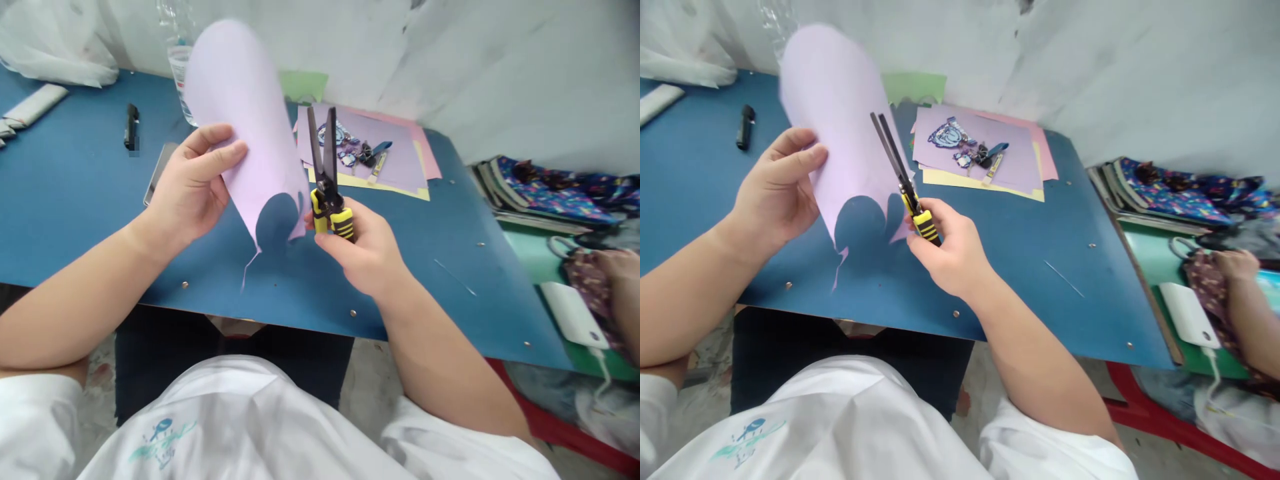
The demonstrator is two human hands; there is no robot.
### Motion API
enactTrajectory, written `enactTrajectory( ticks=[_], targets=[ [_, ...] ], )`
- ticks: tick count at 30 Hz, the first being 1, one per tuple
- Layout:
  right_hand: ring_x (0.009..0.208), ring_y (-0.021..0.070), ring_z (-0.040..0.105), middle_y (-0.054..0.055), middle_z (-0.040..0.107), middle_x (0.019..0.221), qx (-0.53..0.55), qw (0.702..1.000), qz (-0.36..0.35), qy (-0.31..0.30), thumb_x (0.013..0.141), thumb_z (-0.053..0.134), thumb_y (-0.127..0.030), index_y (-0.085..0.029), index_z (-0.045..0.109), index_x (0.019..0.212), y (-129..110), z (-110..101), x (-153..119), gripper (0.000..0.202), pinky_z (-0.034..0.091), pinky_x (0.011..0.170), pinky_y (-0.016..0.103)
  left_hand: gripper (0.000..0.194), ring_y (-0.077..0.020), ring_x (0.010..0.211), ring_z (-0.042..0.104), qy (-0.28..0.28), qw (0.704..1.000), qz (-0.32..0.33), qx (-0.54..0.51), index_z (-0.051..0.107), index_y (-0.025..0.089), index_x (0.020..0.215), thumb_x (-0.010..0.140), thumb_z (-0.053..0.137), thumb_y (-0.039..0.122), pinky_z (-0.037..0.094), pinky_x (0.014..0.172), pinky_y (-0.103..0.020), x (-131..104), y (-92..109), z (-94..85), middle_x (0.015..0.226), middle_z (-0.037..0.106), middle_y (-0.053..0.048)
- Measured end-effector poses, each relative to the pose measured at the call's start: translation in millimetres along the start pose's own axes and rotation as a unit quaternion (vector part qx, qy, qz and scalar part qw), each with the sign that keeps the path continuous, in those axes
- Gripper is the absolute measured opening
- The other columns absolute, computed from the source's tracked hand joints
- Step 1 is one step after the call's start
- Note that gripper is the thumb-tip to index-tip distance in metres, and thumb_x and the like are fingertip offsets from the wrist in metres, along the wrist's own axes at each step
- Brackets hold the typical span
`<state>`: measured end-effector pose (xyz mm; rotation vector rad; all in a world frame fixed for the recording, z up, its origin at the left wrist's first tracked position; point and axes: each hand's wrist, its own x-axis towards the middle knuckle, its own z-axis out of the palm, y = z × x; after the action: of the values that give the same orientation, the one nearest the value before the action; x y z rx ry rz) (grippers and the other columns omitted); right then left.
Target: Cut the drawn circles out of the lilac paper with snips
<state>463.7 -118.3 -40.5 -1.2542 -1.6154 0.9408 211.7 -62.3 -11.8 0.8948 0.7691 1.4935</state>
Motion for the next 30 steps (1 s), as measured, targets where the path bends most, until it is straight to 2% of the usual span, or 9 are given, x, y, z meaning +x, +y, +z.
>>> enactTrajectory(
  ticks=[3,7,11,14,17,20,23,27,30],
  targets=[
    [0.1,0.0287,0.08,0.002,0.087,0.105,0.024,0.999,0.038,0.008,0.077,0.078,-0.036,-0.029,0.078,0.108,1.1,2.4,2.3,0.032,0.062,0.096,0.05,0.022,-0.0157,0.09,0.085,0.021,0.999,-0.044,-0.019,0.072,0.018,0.103,0.099,0.074,-0.003,0.069,0.12,-0.05,-3.3,-2.1,0.3,0.092,0.079,0.003],
    [0.098,0.0277,0.077,0.001,0.084,0.1,0.049,0.997,0.064,0.015,0.077,0.078,-0.036,-0.029,0.079,0.103,5.0,4.6,4.9,0.027,0.061,0.091,0.047,0.019,-0.0174,0.088,0.084,0.034,0.996,-0.085,-0.01,0.079,0.016,0.107,0.096,0.082,0.0,0.066,0.127,-0.06,-2.3,-14.5,-3.1,0.092,0.082,0.0],
    [0.094,0.0257,0.076,-0.001,0.082,0.093,0.063,0.996,0.06,0.024,0.078,0.078,-0.034,-0.029,0.079,0.094,7.3,3.1,6.9,0.017,0.061,0.092,0.046,0.017,-0.0199,0.097,0.086,0.02,0.996,-0.081,0.012,0.082,0.014,0.114,0.1,0.079,0.004,0.06,0.134,-0.065,-3.1,-19.9,-3.9,0.101,0.085,-0.004],
    [0.092,0.0257,0.077,0.0,0.082,0.093,0.082,0.994,0.054,0.042,0.079,0.078,-0.033,-0.029,0.08,0.095,7.0,2.8,6.6,0.017,0.063,0.089,0.046,0.035,-0.025,0.112,0.087,-0.004,0.997,-0.076,0.026,0.082,0.016,0.127,0.096,0.081,0.001,0.06,0.134,-0.068,-4.0,-18.8,-4.9,0.11,0.084,-0.005],
    [0.097,0.0282,0.081,0.003,0.085,0.102,0.13,0.988,0.002,0.082,0.078,0.078,-0.029,-0.029,0.081,0.099,5.9,3.8,4.3,0.021,0.066,0.092,0.05,0.054,-0.0278,0.124,0.084,-0.008,0.998,-0.03,0.046,0.082,0.025,0.131,0.085,0.092,-0.003,0.063,0.132,-0.063,-2.8,-18.6,-8.3,0.11,0.084,-0.003],
    [0.102,0.0324,0.083,0.005,0.086,0.11,0.187,0.974,-0.085,0.099,0.078,0.079,-0.027,-0.032,0.084,0.11,4.0,2.9,-0.9,0.032,0.068,0.1,0.058,0.041,-0.0264,0.113,0.084,0.007,0.998,0.02,0.066,0.084,0.023,0.121,0.087,0.094,0.003,0.066,0.127,-0.062,-0.4,-19.7,-11.9,0.1,0.083,-0.003],
    [0.11,0.0362,0.084,0.004,0.085,0.114,0.199,0.967,-0.141,0.065,0.082,0.08,-0.027,-0.039,0.085,0.122,0.2,-0.9,-10.6,0.041,0.067,0.112,0.067,0.029,-0.0245,0.112,0.084,-0.015,0.995,0.083,0.057,0.085,0.017,0.121,0.093,0.092,0.009,0.067,0.125,-0.06,0.4,-19.0,-13.6,0.113,0.087,-0.007],
    [0.127,0.0383,0.083,-0.002,0.086,0.122,0.106,0.985,-0.137,-0.006,0.088,0.083,-0.023,-0.051,0.083,0.125,-7.7,-3.6,-24.9,0.047,0.064,0.118,0.067,0.049,-0.023,0.145,0.075,-0.042,0.976,0.208,0.047,0.088,0.021,0.129,0.084,0.104,0.01,0.056,0.138,-0.042,-0.9,-11.8,-16.0,0.142,0.086,-0.002],
    [0.114,0.0363,0.085,0.0,0.089,0.116,0.055,0.993,-0.074,-0.069,0.086,0.084,-0.023,-0.043,0.082,0.123,-13.5,0.0,-27.4,0.042,0.068,0.107,0.061,0.059,-0.0209,0.158,0.066,-0.044,0.932,0.336,0.127,0.085,0.023,0.14,0.085,0.107,0.017,0.046,0.145,-0.034,3.8,-5.2,-22.7,0.152,0.082,0.004]
  ],
)
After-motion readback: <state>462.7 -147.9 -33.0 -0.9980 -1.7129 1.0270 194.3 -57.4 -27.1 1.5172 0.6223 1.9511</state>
